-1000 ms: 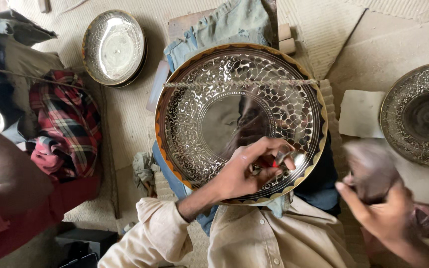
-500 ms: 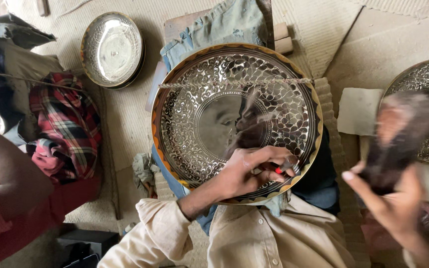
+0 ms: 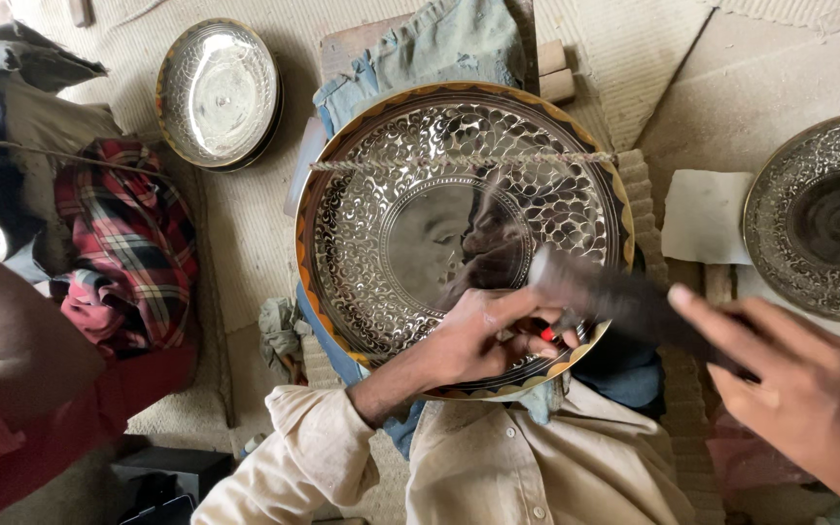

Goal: The person uses a hammer and a small tool to create a pattern on a large metal plate. They repeatedly strike the tool with the hammer to emboss the design.

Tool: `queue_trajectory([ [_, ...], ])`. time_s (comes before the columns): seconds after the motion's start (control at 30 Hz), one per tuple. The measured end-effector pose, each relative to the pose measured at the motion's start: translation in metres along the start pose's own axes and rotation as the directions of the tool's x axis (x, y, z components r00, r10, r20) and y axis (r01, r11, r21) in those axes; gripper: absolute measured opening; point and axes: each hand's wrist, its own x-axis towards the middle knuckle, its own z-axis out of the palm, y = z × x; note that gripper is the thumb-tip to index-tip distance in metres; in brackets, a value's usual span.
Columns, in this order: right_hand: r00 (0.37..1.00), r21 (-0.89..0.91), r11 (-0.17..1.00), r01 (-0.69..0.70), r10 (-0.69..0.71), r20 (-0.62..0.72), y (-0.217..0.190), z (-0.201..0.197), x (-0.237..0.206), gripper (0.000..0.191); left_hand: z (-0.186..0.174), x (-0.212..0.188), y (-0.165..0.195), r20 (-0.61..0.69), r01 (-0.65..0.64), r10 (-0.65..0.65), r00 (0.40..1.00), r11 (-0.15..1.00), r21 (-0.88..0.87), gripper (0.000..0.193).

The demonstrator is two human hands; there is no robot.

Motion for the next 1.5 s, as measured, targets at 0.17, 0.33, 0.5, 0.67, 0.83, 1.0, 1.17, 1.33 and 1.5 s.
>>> queue_trajectory([
  [0.17,0.99,0.39,0.919,-0.053,0.1,-0.099,0.015,0.01,0.001,0.029,0.005,-0.001,0.004,-0.124,-0.047,0.041,0.991,0.998,-0.046,0.06],
  [0.33,0.99,-0.142,0.988,-0.061,0.078,0.12,0.02,0.004,0.002,0.056,0.005,0.001,0.004,-0.111,-0.038,0.035,0.993,0.999,-0.023,0.063],
  [0.5,0.994,0.029,0.999,0.022,-0.025,0.11,0.009,0.005,0.023,0.07,0.004,-0.002,0.002,-0.113,-0.077,0.079,0.99,0.997,0.017,0.064],
  [0.67,0.999,0.205,0.978,0.034,-0.028,-0.031,0.001,-0.001,0.032,0.081,0.004,-0.003,0.0,-0.13,-0.07,0.076,0.989,0.996,0.055,0.06],
  [0.83,0.99,-0.228,0.966,0.124,-0.105,0.095,-0.001,-0.003,0.033,0.085,0.004,-0.002,-0.001,-0.135,-0.08,0.093,0.986,0.992,0.1,0.059],
  [1.0,0.967,-0.44,0.889,0.131,-0.017,0.253,0.001,-0.003,0.034,0.086,0.005,-0.003,0.0,-0.15,-0.092,0.113,0.982,0.986,0.142,0.059],
  [1.17,0.941,-0.622,0.766,0.161,0.072,0.331,0.0,-0.004,0.034,0.09,0.006,-0.004,0.001,-0.173,-0.108,0.131,0.976,0.985,0.133,0.059],
  [1.33,0.976,-0.409,0.907,0.103,-0.013,0.216,-0.007,-0.005,0.037,0.088,0.006,-0.005,-0.001,-0.189,-0.106,0.138,0.972,0.979,0.173,0.056],
  [1.5,0.992,-0.206,0.973,0.106,-0.091,0.083,-0.01,-0.008,0.042,0.085,0.007,-0.005,-0.003,-0.213,-0.099,0.144,0.966,0.973,0.209,0.057],
])
